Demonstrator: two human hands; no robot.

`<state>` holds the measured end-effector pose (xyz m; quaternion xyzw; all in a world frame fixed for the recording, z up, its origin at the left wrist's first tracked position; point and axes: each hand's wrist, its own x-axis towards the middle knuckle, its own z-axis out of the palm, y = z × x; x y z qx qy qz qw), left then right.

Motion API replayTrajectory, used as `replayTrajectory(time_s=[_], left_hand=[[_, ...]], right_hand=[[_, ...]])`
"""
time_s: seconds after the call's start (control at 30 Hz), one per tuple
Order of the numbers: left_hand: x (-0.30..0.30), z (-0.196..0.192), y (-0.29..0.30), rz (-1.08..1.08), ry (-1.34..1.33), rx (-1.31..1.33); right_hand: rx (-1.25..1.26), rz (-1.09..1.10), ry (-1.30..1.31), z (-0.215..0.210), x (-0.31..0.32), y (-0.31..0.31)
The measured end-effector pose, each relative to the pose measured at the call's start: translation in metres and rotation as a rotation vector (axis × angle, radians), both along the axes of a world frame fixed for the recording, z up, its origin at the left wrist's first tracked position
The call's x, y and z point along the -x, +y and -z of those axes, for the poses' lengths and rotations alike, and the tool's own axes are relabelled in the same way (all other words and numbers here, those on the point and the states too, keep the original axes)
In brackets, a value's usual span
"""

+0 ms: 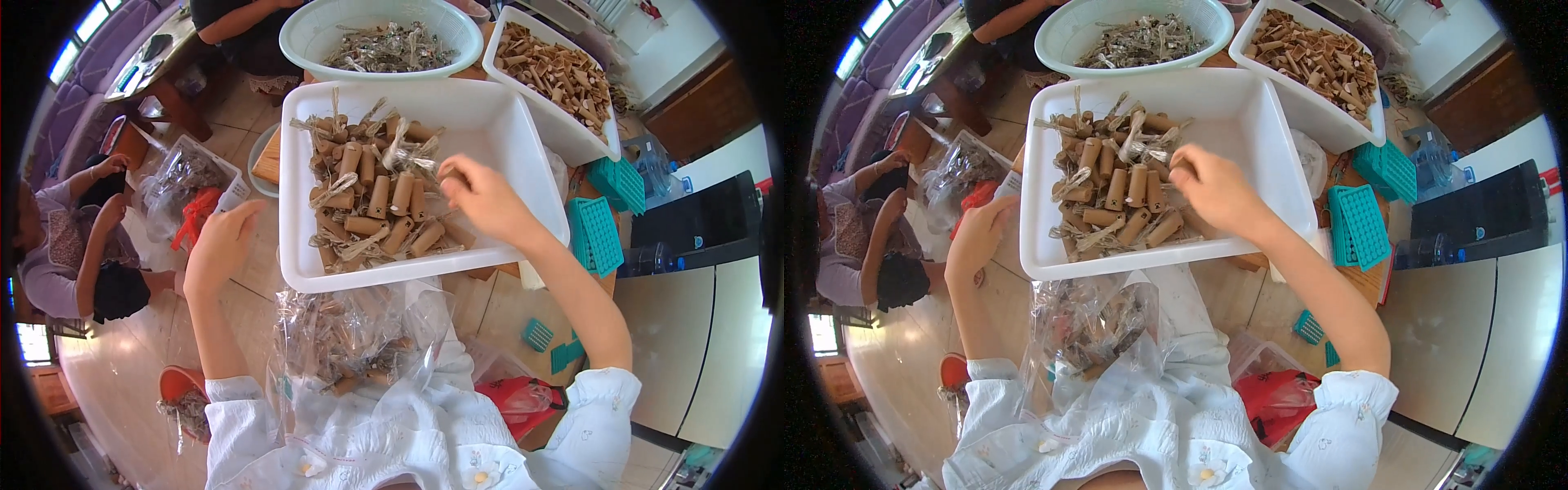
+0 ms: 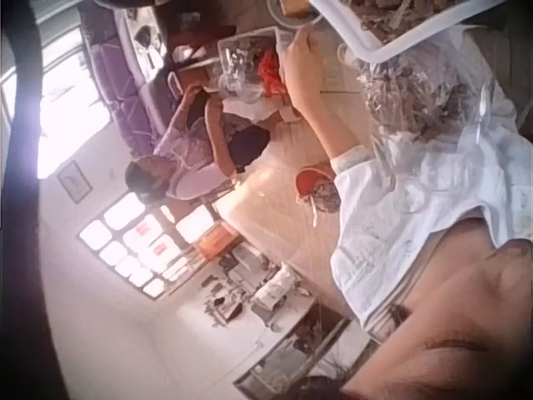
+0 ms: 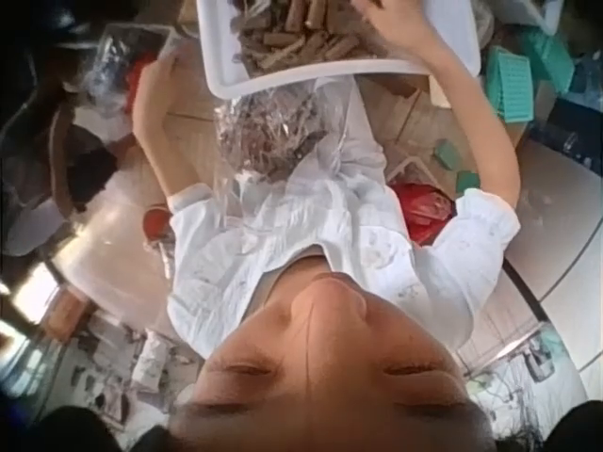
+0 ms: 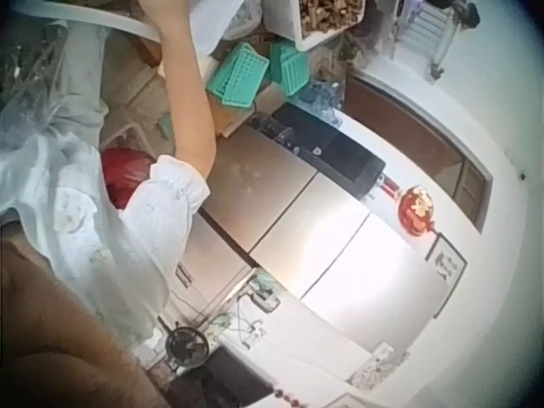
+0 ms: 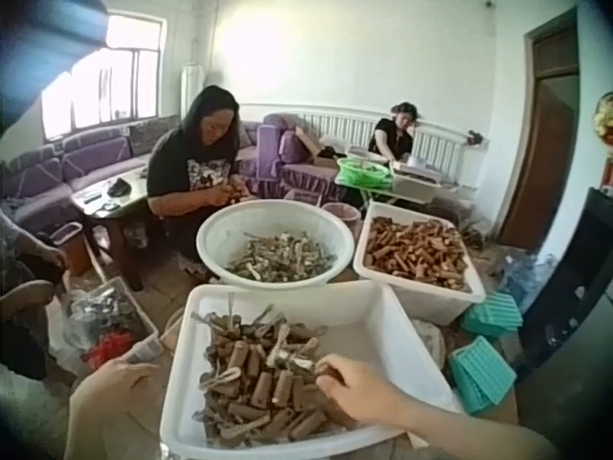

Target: The person assembles small cylindrical components by hand, inserting fiber bundles into plastic tubes, then packaging the assembled components into plastic bags.

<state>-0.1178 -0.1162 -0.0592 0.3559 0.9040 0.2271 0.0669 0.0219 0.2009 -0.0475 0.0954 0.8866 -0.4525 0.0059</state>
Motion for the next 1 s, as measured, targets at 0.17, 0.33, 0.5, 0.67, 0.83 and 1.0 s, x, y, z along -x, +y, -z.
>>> replayTrajectory(time_s=[0.17, 0.33, 0.5, 0.67, 0.83, 1.0], left_hand=[[-0.007, -0.019, 0.002, -0.094, 0.139, -0.320], [-0.033, -0.047, 0.018, -0.120, 0.273, -0.253], [-0.062, -0.071, 0.060, 0.199, 0.064, -0.487], [-0.048, -0.075, 0.089, 0.149, 0.150, -0.074], [0.060, -0.077, 0.072, -0.386, 1.088, 0.142], [0.168, -0.067, 0.055, 0.070, -0.354, -0.393]], right_hand=[[0.258, 0.174, 0.543, -0.016, -0.007, 0.006], [0.393, 0.140, 0.715, -0.034, -0.012, 0.006], [0.483, 0.022, 0.703, -0.046, -0.012, 0.007], [0.602, -0.143, 0.721, -0.056, 0.001, 0.005], [0.907, -0.222, 0.707, -0.066, 0.014, 0.013], [1.130, -0.427, 0.616, -0.074, 0.042, 0.025]])
